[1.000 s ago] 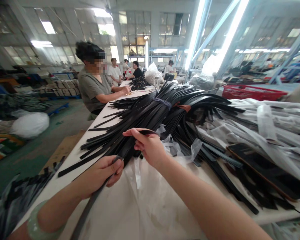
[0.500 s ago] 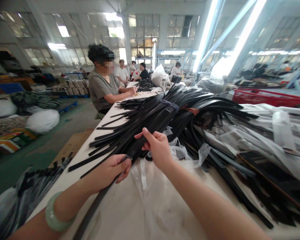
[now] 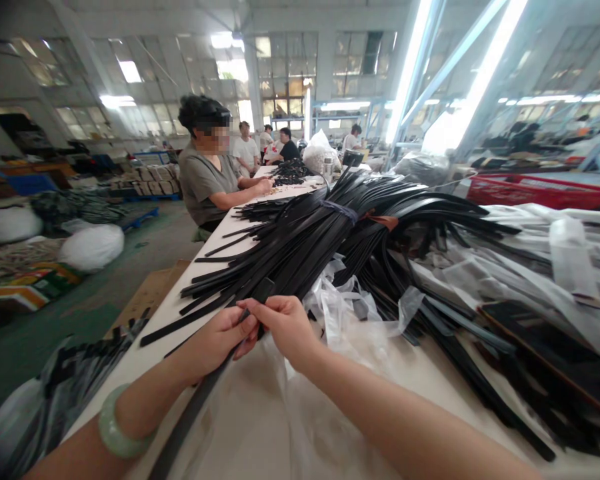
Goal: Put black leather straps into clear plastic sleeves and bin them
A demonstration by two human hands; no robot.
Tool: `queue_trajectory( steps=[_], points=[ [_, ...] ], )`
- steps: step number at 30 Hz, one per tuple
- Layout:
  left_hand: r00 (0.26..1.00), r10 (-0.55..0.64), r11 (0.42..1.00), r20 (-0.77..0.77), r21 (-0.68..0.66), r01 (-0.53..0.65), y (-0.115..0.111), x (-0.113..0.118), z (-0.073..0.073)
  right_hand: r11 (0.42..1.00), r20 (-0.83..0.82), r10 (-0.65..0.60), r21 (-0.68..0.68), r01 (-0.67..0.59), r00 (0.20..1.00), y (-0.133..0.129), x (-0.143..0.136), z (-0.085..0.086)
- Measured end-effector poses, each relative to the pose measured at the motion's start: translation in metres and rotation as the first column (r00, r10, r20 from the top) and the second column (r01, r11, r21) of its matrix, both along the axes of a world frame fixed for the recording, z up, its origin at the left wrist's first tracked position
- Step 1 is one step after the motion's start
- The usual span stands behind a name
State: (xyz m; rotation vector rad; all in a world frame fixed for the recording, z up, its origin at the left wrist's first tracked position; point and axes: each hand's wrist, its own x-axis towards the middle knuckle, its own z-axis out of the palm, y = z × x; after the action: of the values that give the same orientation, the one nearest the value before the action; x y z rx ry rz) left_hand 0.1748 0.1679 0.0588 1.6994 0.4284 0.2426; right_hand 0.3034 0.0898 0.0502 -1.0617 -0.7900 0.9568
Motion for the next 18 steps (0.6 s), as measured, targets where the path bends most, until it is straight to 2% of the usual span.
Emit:
queue_trajectory(
  steps=[4, 6, 10, 14, 18],
  points=[
    [1.000, -0.004, 1.000, 0.023, 0.031, 0.004, 0.005, 0.000, -0.004, 0.995, 0.049, 0.100, 0.009, -0.100, 0.994, 0.000, -0.008, -0.006],
    [0.999, -0.006, 0.999, 0.038, 0.032, 0.005, 0.007, 0.000, -0.005, 0.997, 0.091, 0.075, 0.023, -0.077, 0.993, 0.000, -0.004, -0.007],
    [0.999, 0.014, 0.999, 0.039, 0.035, -0.015, 0.009, -0.002, -0.004, 0.997, 0.169, -0.078, 0.028, 0.074, 0.983, 0.001, 0.004, -0.009],
    [0.998, 0.041, 0.998, 0.050, 0.044, -0.043, 0.006, -0.002, -0.005, 0.999, 0.178, -0.020, 0.050, 0.011, 0.984, 0.001, 0.001, -0.010],
    [0.996, 0.049, 0.998, 0.073, 0.047, -0.053, 0.006, -0.001, -0.004, 0.996, 0.376, -0.034, 0.093, -0.002, 0.926, -0.001, 0.000, -0.007]
  ],
)
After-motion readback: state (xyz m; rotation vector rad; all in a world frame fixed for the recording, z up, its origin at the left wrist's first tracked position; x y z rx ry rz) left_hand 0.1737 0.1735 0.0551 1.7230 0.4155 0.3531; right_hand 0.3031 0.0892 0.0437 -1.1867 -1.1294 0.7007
